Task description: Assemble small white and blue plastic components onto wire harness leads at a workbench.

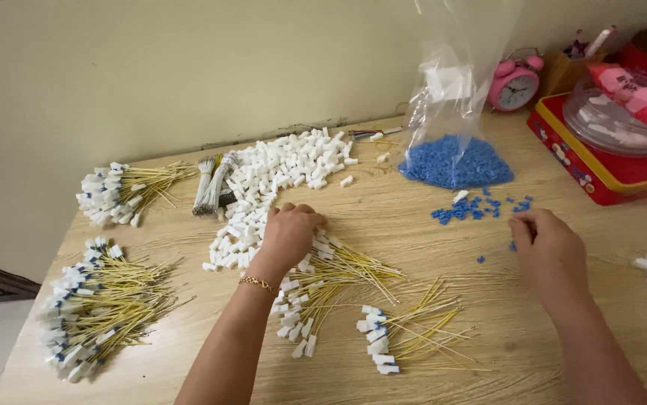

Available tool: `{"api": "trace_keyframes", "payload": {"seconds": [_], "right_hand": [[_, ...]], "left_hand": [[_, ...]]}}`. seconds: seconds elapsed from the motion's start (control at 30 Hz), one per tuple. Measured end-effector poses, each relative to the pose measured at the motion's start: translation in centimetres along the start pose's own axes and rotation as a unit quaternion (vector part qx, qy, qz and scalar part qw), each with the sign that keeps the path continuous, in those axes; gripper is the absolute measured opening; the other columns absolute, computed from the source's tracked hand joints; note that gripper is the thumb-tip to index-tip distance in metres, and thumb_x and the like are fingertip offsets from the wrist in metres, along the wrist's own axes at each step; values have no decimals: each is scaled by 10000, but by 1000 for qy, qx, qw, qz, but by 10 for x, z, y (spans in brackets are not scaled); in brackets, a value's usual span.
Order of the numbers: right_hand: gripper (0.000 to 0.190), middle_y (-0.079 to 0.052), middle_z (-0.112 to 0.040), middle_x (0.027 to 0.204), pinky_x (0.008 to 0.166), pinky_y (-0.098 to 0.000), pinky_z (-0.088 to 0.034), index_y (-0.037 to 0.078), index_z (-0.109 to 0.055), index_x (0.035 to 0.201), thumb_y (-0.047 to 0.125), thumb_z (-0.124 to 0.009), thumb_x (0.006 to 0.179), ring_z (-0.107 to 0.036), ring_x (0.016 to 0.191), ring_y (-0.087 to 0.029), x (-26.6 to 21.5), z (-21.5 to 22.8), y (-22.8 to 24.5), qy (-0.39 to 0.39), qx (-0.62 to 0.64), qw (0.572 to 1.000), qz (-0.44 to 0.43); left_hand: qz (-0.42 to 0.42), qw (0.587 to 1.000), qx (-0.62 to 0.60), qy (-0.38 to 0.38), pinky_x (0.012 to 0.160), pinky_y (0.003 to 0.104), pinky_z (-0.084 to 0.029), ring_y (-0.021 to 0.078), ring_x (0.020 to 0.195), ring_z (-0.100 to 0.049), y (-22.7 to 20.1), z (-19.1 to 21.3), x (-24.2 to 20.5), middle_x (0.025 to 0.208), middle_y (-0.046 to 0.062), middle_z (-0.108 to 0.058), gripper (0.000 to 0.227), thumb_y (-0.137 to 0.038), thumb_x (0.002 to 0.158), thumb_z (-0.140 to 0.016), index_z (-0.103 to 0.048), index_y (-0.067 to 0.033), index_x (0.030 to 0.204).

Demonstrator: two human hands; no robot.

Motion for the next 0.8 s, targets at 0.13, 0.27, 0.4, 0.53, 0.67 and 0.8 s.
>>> {"api": "trace_keyframes", "payload": {"seconds": [0.13,0.27,0.4,0.53,0.67,0.8], "right_hand": [[296,-106,-742,969,735,-342,-562,22,-692,1232,222,-629,1024,-729,835,-195,-8,-5,-10,29,151,986,-66],[287,-103,-735,922,708,-327,-562,51,-707,1223,249,-603,1043,-681,797,-173,-25,-22,-12,126,186,960,-167],[276,-56,-749,897,701,-300,-557,42,-729,1138,244,-669,961,-672,775,-134,-37,-56,-12,159,210,962,-75],[259,-125,-742,835,681,-338,-556,62,-743,1152,249,-670,989,-660,726,-189,-43,-66,-4,234,163,945,-159],[235,-70,-760,910,710,-310,-587,55,-712,1162,173,-659,966,-710,787,-143,-43,-75,-16,215,222,934,-176],[255,-46,-760,926,719,-287,-596,73,-709,1189,132,-649,947,-726,813,-131,-45,-61,1,184,294,925,-157]], "left_hand": [[7,999,-5,43,1008,495,-425,239,1108,-641,0,-3,3,1091,0,-728,337,-46,918,-618,-795,-288,1071],[26,997,-5,78,1042,517,-404,240,1067,-660,2,-6,8,1069,18,-725,168,-195,962,-624,-773,-224,1036],[26,999,-29,14,1020,520,-409,270,1083,-643,2,-5,9,1095,44,-712,146,-215,991,-619,-746,-161,1035],[46,997,-56,-5,1007,496,-418,278,1126,-617,-8,13,6,1130,53,-693,151,-235,964,-651,-739,-155,1057],[6,998,-58,6,1001,495,-417,279,1132,-598,-32,27,2,1143,58,-684,322,-278,810,-738,-738,-160,1110],[-45,994,-38,91,1022,500,-430,252,1142,-610,-45,-1,0,1153,0,-702,198,-200,917,-677,-773,-235,1086]]}}
Point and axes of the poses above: each hand's wrist, its own x-axis towards the middle knuckle, its own z-axis out of the back of the hand, y = z × x, the point moved 8 cm from there along x, towards the middle knuckle
